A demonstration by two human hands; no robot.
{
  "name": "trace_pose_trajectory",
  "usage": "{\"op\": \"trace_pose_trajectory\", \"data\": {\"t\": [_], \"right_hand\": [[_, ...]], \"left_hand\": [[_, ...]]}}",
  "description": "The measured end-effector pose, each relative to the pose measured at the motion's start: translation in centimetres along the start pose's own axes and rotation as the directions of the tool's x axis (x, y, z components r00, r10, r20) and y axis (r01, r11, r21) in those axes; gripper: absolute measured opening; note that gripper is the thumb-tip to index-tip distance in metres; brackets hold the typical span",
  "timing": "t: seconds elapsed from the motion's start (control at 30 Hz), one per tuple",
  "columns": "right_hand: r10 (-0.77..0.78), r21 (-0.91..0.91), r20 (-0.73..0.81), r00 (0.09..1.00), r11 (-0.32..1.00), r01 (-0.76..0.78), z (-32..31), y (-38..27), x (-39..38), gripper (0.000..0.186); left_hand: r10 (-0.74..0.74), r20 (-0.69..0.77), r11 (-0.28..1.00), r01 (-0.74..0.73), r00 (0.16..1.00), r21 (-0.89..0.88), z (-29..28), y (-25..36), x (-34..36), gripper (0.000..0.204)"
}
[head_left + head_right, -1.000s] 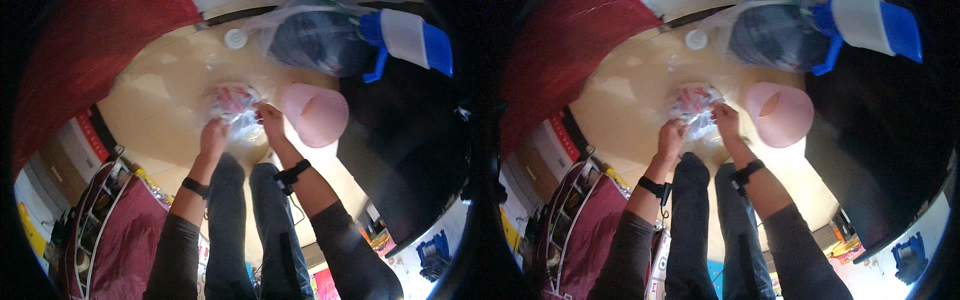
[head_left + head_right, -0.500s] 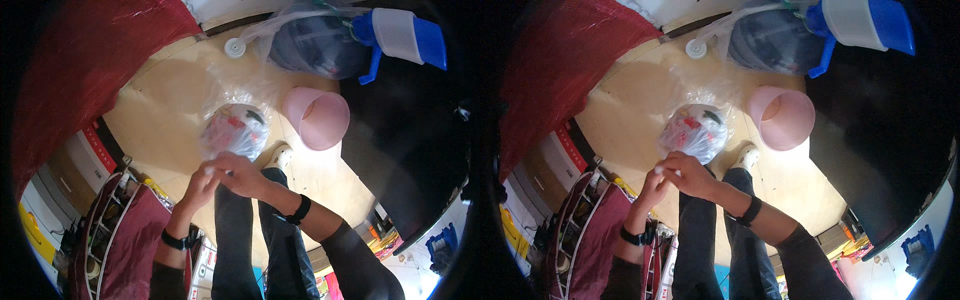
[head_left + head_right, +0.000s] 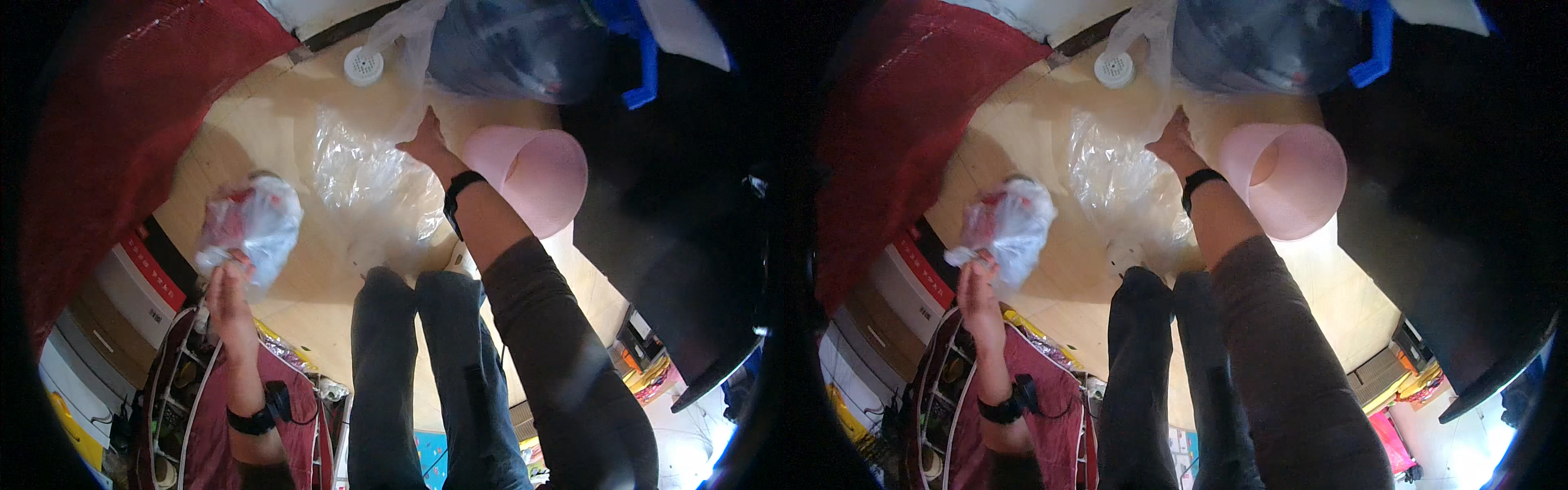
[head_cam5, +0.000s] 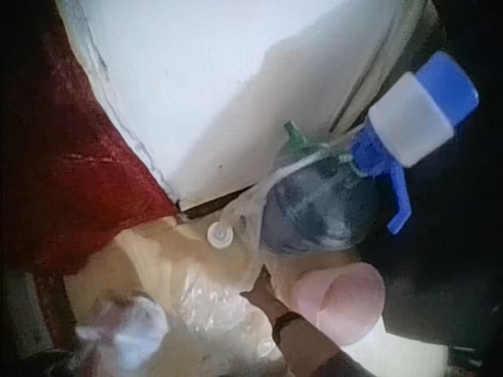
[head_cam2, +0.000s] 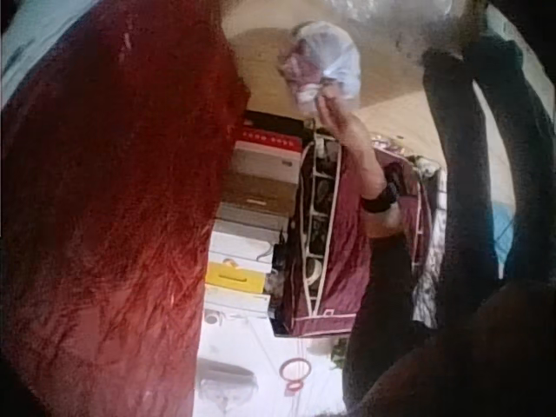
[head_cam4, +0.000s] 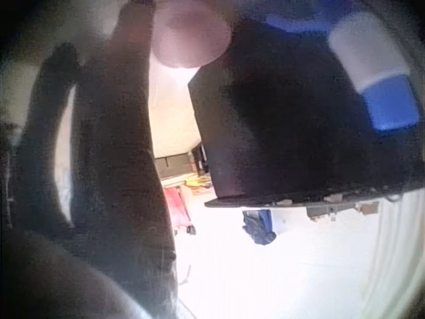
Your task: The person sweeps a play mat with a broom, then moves to a cluttered table to pick up various items including a plastic bag, a small box, and a phone, placing them into a plastic bag. The person then walks to a corner and empties the contents into a pink bucket.
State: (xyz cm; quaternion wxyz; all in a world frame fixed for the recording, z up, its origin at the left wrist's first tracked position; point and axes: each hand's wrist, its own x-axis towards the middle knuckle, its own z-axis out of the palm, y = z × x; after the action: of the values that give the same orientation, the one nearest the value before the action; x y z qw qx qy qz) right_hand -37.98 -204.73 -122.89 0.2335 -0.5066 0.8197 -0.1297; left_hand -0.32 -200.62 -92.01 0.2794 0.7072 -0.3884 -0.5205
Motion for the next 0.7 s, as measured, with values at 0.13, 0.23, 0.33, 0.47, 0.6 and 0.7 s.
{"op": "trace_pose_trajectory", "data": {"t": [0.13, 0.23, 0.33, 0.47, 0.6, 0.7], "right_hand": [[0.135, -0.072, 0.442, 0.887, 0.991, -0.115, -3.3, -1.5, -3.7, 0.024], [-0.181, -0.043, 0.423, 0.888, 0.975, 0.219, -11.9, -4.3, -12.3, 0.015], [-0.372, 0.086, 0.326, 0.869, 0.927, 0.365, -22.5, -6.3, -19.1, 0.008], [-0.535, 0.127, 0.331, 0.778, 0.842, 0.525, -33.8, -8.8, -24.2, 0.014], [-0.582, 0.124, 0.343, 0.738, 0.806, 0.578, -40.1, -11.0, -25.8, 0.039], [-0.6, 0.135, 0.276, 0.751, 0.798, 0.588, -43.2, -12.0, -26.7, 0.04]], "left_hand": [[0.093, -0.048, 0.987, -0.086, 0.994, 0.133, -0.4, -0.1, 3.3, 0.035], [0.124, -0.059, 0.985, -0.116, 0.991, 0.127, 0.5, 0.3, 4.7, 0.031], [0.092, -0.062, 0.995, -0.09, 0.994, 0.04, 2.7, 0.1, 6.7, 0.035], [0.132, 0.012, 0.982, -0.129, 0.991, -0.14, 7.2, -2.5, 12.7, 0.039], [0.023, 0.191, 0.992, 0.002, 0.981, -0.127, 10.7, -5.3, 16.7, 0.038], [0.08, 0.258, 0.986, -0.114, 0.963, 0.12, 12.8, -3.5, 16.1, 0.042]]}}
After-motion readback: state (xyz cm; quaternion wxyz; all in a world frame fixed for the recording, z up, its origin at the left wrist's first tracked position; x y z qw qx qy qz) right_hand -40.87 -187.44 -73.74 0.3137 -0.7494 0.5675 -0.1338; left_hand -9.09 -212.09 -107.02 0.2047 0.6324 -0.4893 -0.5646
